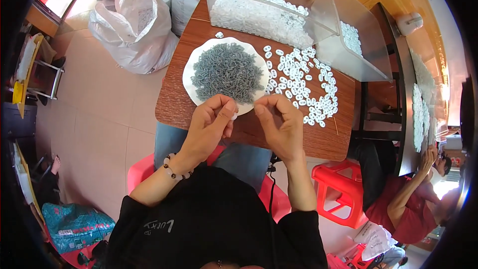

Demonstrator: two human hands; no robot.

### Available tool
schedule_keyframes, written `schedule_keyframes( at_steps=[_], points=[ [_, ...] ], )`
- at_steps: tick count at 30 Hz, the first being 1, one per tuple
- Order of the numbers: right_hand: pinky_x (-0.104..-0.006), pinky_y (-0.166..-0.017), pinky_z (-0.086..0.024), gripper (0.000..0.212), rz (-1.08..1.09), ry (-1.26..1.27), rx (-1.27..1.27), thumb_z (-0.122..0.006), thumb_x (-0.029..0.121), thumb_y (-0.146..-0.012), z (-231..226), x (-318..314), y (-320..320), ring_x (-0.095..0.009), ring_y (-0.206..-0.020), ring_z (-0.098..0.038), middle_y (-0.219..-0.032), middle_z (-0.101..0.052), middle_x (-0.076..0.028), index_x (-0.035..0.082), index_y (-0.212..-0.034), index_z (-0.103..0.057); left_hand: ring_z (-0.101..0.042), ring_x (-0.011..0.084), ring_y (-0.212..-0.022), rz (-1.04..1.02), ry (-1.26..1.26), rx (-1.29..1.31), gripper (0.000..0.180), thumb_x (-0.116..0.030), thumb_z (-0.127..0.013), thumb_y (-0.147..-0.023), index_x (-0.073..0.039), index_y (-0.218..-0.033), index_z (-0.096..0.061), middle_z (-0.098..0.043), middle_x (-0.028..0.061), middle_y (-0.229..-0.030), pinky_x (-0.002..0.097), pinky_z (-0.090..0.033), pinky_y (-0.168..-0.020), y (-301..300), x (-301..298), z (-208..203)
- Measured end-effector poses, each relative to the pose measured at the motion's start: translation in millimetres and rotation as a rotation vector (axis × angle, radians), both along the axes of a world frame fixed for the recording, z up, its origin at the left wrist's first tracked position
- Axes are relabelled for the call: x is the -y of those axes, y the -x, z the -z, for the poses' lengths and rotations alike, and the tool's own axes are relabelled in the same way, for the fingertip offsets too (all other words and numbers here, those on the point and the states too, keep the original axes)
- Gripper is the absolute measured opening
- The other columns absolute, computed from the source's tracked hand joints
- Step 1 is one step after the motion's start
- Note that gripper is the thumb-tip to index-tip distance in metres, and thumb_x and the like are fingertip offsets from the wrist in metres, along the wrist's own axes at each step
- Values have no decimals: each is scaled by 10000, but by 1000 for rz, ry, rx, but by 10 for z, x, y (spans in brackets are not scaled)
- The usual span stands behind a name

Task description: The recorder is manually assembling small white plastic parts by inserting grey plastic loops into them.

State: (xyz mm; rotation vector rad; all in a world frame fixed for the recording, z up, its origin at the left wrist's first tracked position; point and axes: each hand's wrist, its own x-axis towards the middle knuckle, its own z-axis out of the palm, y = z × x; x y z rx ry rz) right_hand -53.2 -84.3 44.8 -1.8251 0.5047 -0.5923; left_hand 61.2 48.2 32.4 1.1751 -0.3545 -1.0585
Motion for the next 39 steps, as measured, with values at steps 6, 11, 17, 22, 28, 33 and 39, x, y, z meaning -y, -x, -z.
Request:
schedule_keyframes(
  at_steps=[6, 11, 17, 22, 28, 33, 39],
  points=[
    [-254, -594, -441, 110, 12, 431, -117, -658, 49, -853, 184, 201, -329, -101, -655, -539, -765, -626, -67, -9, -946, -652, -489, 50, -586, 27, 20, -157, 201, -247, -520, -988, -61, -919, -552, -527, -21, -763, 178, -395, -533, -36, -37, 64],
    [-235, -634, -468, 172, 62, 210, -241, -663, 39, -849, 4, 146, -304, -89, -710, -598, -788, -664, -72, -13, -1013, -664, -496, 39, -600, -15, 32, -47, 186, -230, -544, -979, -47, -952, -559, -541, -25, -765, 177, -394, -539, -25, -32, 55],
    [-204, -645, -487, 142, 41, -381, -114, -661, 27, -872, -108, -38, 103, -78, -721, -610, -856, -688, -47, -40, -997, -664, -491, 24, -634, 37, 33, 52, 159, -179, -568, -964, -20, -969, -562, -545, -27, -779, 173, -392, -550, 78, 18, -51],
    [-195, -642, -491, 146, 184, -489, -32, -699, 3, -834, -41, -110, 452, -79, -730, -617, -840, -684, -63, -32, -970, -656, -482, 21, -653, 142, -2, 55, 141, -150, -573, -958, -11, -977, -562, -543, -26, -783, 172, -399, -560, 268, 70, -93],
    [-188, -611, -473, 108, 243, -516, 44, -705, 13, -830, 100, -122, 735, -74, -715, -612, -808, -675, -52, -21, -919, -653, -487, 32, -603, 233, -36, 125, 170, -190, -565, -967, -21, -983, -562, -558, -19, -767, 173, -390, -536, 497, 149, -7],
    [-181, -602, -461, 79, 277, -546, 10, -692, 35, -846, 78, -140, 834, -64, -701, -605, -795, -672, -46, -15, -890, -648, -484, 31, -598, 236, -69, 124, 175, -196, -570, -964, -21, -976, -565, -556, -21, -764, 173, -384, -532, 590, 188, 12],
    [-182, -621, -466, 58, 266, -447, 16, -658, 16, -863, 113, -151, 847, -69, -708, -616, -791, -669, -44, -25, -900, -640, -490, 20, -686, 260, -91, 81, 158, -159, -570, -962, -4, -991, -564, -571, -15, -820, 175, -407, -579, 586, 210, -23]
  ],
)
